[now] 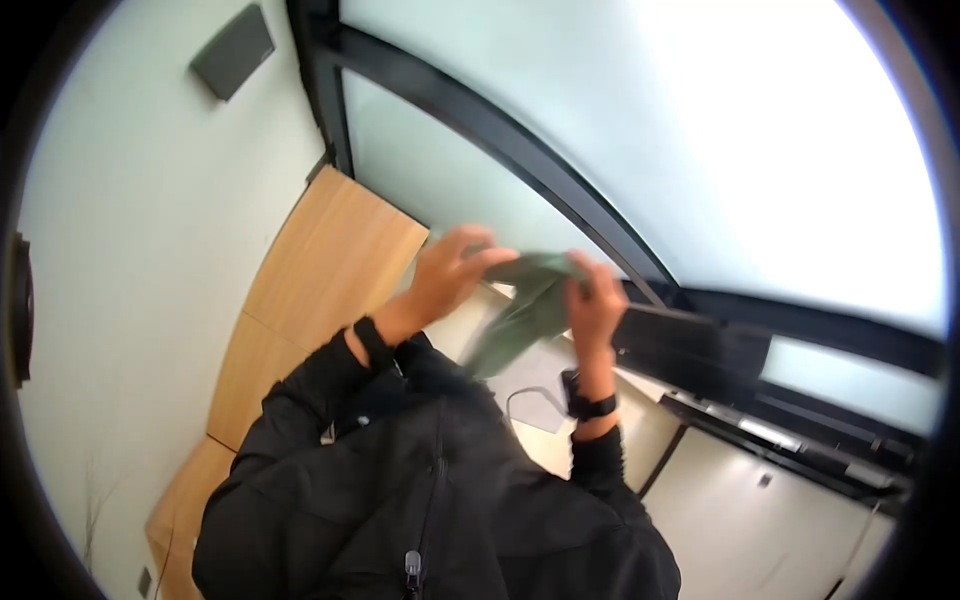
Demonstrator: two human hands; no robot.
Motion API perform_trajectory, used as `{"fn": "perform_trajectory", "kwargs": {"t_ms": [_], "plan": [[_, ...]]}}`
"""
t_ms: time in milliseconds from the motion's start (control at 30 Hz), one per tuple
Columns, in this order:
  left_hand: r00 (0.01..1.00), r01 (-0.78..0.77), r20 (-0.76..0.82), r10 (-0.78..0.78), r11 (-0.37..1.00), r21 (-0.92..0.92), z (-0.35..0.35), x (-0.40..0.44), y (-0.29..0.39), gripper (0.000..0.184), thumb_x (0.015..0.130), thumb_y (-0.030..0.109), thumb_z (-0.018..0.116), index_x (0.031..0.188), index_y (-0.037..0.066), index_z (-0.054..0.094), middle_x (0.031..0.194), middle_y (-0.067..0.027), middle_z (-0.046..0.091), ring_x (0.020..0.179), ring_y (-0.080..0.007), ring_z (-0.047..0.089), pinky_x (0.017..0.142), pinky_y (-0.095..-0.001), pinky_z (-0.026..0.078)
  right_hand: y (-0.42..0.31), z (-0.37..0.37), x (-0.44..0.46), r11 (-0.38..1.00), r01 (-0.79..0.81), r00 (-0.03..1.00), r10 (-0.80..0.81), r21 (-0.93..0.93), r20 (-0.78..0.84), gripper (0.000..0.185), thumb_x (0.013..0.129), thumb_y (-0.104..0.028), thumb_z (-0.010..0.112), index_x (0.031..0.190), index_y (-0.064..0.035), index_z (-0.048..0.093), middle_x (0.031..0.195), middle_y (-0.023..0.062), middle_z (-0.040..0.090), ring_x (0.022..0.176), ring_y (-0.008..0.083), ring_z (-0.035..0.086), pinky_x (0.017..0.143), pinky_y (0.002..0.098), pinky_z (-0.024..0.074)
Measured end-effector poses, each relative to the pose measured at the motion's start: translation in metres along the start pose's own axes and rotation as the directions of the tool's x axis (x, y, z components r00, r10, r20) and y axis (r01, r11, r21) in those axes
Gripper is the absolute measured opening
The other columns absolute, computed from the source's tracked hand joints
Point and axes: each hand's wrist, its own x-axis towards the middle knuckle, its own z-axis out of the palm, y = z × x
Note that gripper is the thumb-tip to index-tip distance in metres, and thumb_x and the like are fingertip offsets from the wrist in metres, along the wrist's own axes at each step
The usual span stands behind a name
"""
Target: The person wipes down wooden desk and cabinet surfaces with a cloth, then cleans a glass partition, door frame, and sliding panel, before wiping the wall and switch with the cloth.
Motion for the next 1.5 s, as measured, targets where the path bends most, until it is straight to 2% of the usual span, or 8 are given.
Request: {"fn": "perform_trajectory", "kwargs": {"t_ms": [200,400,533,933,1167,1233,1300,1500], "plan": [[0.7,-0.643,-0.231,0.676,0.737,0.209,-0.001,0.168,0.045,0.025,0.075,0.012,0.06,0.1,0.015,0.061,0.106,-0.0005,0.049,0.092,-0.0205,0.048,0.076,-0.0312,0.042,-0.041,-0.1,0.103,0.897,0.172,0.397,-0.442,-0.407,-0.805,0.02,0.07,-0.007,0.069,0.088,-0.0098,0.061,0.088,0.0038,0.057,0.083,0.0201,0.05,0.072,0.0304,0.041],[0.905,-0.398,0.238,0.352,0.899,0.184,0.046,0.125,-0.034,0.038,0.076,0.013,0.057,0.111,0.003,0.049,0.12,-0.0161,0.042,0.109,-0.0327,0.042,0.09,-0.0406,0.038,0.058,0.064,0.098,0.843,0.157,0.815,-0.405,-0.515,-0.415,0.037,0.074,-0.012,0.053,0.111,-0.0105,0.053,0.108,0.0074,0.052,0.104,0.0252,0.047,0.084,0.0403,0.0363],[0.888,-0.268,0.424,0.178,0.949,0.163,0.047,0.086,-0.073,0.036,0.08,0.019,0.056,0.109,0.0,0.047,0.112,-0.0179,0.043,0.103,-0.0355,0.042,0.086,-0.0435,0.035,0.032,0.097,0.056,0.993,0.101,0.946,-0.075,0.066,-0.316,0.027,0.073,-0.009,0.059,0.1,-0.0071,0.057,0.098,0.0128,0.053,0.091,0.0312,0.05,0.079,0.0416,0.0394],[0.907,-0.218,0.399,0.133,0.96,0.176,0.097,0.067,-0.017,0.038,0.081,0.03,0.053,0.104,0.0,0.05,0.112,-0.0195,0.048,0.103,-0.0344,0.045,0.089,-0.0426,0.035,0.065,0.047,0.024,0.992,-0.091,0.97,0.069,-0.084,-0.233,0.005,0.077,-0.008,0.053,0.08,-0.0062,0.05,0.072,0.01,0.05,0.071,0.0285,0.051,0.065,0.039,0.0413],[0.635,-0.285,0.707,0.311,0.945,-0.16,0.203,0.068,0.068,0.058,0.084,0.038,0.049,0.122,-0.004,0.038,0.127,-0.0213,0.038,0.116,-0.0343,0.039,0.098,-0.0387,0.032,0.128,-0.014,-0.075,0.842,-0.532,0.724,0.4,-0.086,-0.562,0.014,0.085,-0.012,0.046,0.093,-0.0044,0.055,0.086,0.0121,0.056,0.081,0.0306,0.053,0.072,0.0396,0.0412],[0.552,0.018,0.805,0.215,0.963,-0.269,0.219,0.074,0.074,0.062,0.083,0.034,0.052,0.126,-0.006,0.031,0.129,-0.0225,0.034,0.121,-0.0355,0.033,0.1,-0.0395,0.028,0.125,-0.024,-0.068,0.849,-0.519,0.53,0.409,0.097,-0.743,0.015,0.088,-0.011,0.044,0.092,-0.0011,0.054,0.086,0.0149,0.057,0.082,0.0319,0.054,0.071,0.0405,0.0424],[0.637,-0.275,0.579,0.509,0.852,-0.446,0.226,0.087,0.103,0.067,0.081,0.021,0.055,0.13,-0.009,0.022,0.134,-0.0264,0.024,0.126,-0.038,0.024,0.102,-0.0404,0.024,0.113,-0.067,-0.048,0.814,-0.432,0.246,0.521,0.389,-0.817,0.02,0.091,-0.014,0.042,0.098,-0.0002,0.054,0.086,0.0155,0.057,0.077,0.0268,0.057,0.069,0.0333,0.0447],[0.744,-0.643,-0.049,0.666,0.695,-0.322,0.227,0.225,0.238,0.055,0.084,0.01,0.047,0.128,-0.01,0.021,0.13,-0.0289,0.025,0.119,-0.0469,0.025,0.099,-0.0456,0.024,0.124,-0.24,0.061,0.947,-0.112,0.107,-0.29,-0.301,-0.951,0.02,0.078,-0.007,0.053,0.098,-0.0058,0.059,0.094,0.0132,0.054,0.088,0.029,0.048,0.077,0.0373,0.0386]]}}
